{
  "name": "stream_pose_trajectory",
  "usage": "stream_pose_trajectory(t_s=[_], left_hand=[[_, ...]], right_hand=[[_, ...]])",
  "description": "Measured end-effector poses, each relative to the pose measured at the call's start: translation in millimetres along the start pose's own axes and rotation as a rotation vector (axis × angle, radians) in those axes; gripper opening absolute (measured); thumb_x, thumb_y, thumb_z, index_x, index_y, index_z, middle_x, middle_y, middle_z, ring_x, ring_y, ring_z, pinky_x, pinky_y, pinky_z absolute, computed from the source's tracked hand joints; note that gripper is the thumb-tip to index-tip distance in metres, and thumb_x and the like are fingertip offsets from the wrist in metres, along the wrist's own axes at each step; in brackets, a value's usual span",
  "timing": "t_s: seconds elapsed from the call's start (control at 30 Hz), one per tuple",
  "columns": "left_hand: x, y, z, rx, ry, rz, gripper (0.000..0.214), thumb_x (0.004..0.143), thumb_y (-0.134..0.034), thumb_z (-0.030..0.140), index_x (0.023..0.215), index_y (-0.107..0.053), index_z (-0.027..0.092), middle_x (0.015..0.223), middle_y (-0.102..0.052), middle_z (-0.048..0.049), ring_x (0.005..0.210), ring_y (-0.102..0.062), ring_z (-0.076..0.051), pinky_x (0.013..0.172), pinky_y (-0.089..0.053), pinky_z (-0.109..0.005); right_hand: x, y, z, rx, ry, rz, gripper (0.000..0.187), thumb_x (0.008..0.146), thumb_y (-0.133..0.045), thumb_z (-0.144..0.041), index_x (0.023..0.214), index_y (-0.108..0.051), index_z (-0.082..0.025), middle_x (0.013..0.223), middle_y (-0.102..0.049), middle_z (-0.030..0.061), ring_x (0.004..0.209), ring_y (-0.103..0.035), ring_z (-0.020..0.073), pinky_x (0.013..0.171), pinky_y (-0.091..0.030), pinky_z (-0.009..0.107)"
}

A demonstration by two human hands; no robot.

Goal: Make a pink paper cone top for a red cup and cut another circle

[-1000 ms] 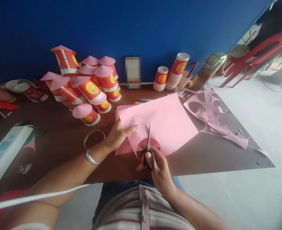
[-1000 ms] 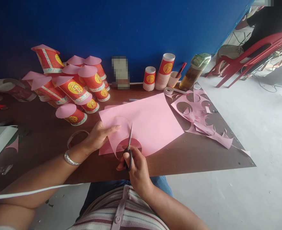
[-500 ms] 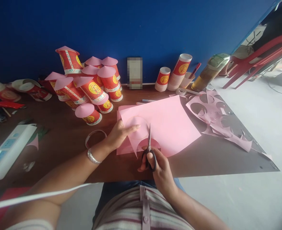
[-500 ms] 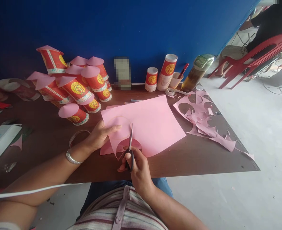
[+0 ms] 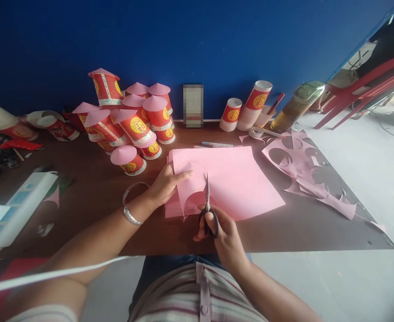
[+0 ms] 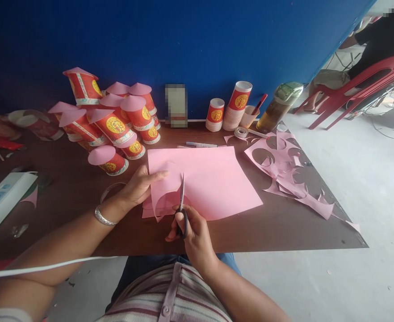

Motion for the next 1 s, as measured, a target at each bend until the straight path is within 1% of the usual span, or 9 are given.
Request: stream_pose_trajectory(t_s=[0.07,0.17,0.27,0.4,0.6,0.73,0.87,1.0], left_hand=[[1.4,0.1,1.3,-0.008,0.001,0.008,0.043,0.076,-0.085,0.036,0.111,-0.077,0.012,0.107,-0.081,-0.0119,0.102,-0.077,-0.03,0.09,-0.063,-0.038],[2.9,-0.3,1.1,-0.028,-0.004,-0.008,0.044,0.075,-0.085,0.035,0.112,-0.077,0.012,0.108,-0.081,-0.0124,0.104,-0.076,-0.031,0.092,-0.062,-0.039],[3.5,-1.1,0.3,-0.049,-0.013,-0.039,0.042,0.076,-0.084,0.034,0.111,-0.077,0.011,0.108,-0.081,-0.0125,0.102,-0.076,-0.031,0.093,-0.061,-0.038],[3.8,-1.8,1.0,-0.05,-0.022,-0.049,0.039,0.077,-0.084,0.033,0.108,-0.078,0.011,0.105,-0.081,-0.0118,0.099,-0.077,-0.03,0.092,-0.061,-0.037],[5.0,-0.5,2.2,-0.055,-0.018,-0.012,0.039,0.075,-0.085,0.031,0.107,-0.077,0.011,0.101,-0.081,-0.0112,0.096,-0.076,-0.029,0.087,-0.061,-0.036],[5.8,1.1,1.7,-0.053,-0.017,0.006,0.041,0.075,-0.085,0.031,0.11,-0.076,0.012,0.103,-0.081,-0.0109,0.099,-0.076,-0.03,0.09,-0.061,-0.037],[6.7,2.5,0.9,-0.049,-0.027,0.001,0.041,0.076,-0.085,0.033,0.11,-0.076,0.012,0.104,-0.081,-0.0106,0.098,-0.076,-0.029,0.089,-0.061,-0.036],[7.6,4.8,0.2,-0.041,-0.035,0.047,0.044,0.074,-0.087,0.032,0.112,-0.076,0.012,0.105,-0.082,-0.011,0.099,-0.076,-0.029,0.091,-0.061,-0.038]], right_hand=[[1.2,-1.2,0.6,0.005,0.004,-0.008,0.054,0.092,-0.067,-0.072,0.103,-0.068,-0.019,0.069,-0.064,-0.0018,0.058,-0.067,0.0147,0.06,-0.06,0.028],[2.5,-3.4,2.6,0.014,0.018,-0.018,0.052,0.094,-0.065,-0.071,0.095,-0.065,-0.019,0.065,-0.064,-0.0017,0.058,-0.067,0.0147,0.062,-0.06,0.028],[3.2,-4.9,4.4,0.026,0.03,-0.018,0.051,0.095,-0.063,-0.07,0.096,-0.064,-0.019,0.063,-0.065,-0.0021,0.058,-0.067,0.0143,0.062,-0.059,0.027],[4.2,-5.9,4.0,0.028,0.035,-0.022,0.051,0.096,-0.063,-0.071,0.094,-0.063,-0.019,0.064,-0.065,-0.0019,0.058,-0.066,0.0139,0.062,-0.058,0.026],[6.4,-5.5,1.8,0.021,0.033,-0.028,0.051,0.095,-0.064,-0.07,0.09,-0.063,-0.02,0.062,-0.063,-0.0029,0.058,-0.065,0.013,0.064,-0.059,0.026],[6.4,-5.3,3.6,0.029,0.031,-0.022,0.052,0.094,-0.064,-0.071,0.09,-0.063,-0.02,0.062,-0.063,-0.0028,0.058,-0.066,0.0138,0.064,-0.06,0.027],[6.4,-4.5,5.0,0.033,0.027,-0.024,0.052,0.094,-0.065,-0.071,0.092,-0.065,-0.019,0.061,-0.061,-0.0036,0.056,-0.065,0.0134,0.063,-0.061,0.027],[7.0,-3.3,3.2,0.025,0.011,-0.037,0.053,0.094,-0.065,-0.072,0.084,-0.061,-0.02,0.061,-0.061,-0.0031,0.057,-0.065,0.0132,0.065,-0.061,0.027]])
Point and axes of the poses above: each hand's wrist, its own x-axis towards the middle knuckle, its own y-axis out of the back of the hand, z = x × y, the point moved 2 cm from there along x, towards the middle knuckle
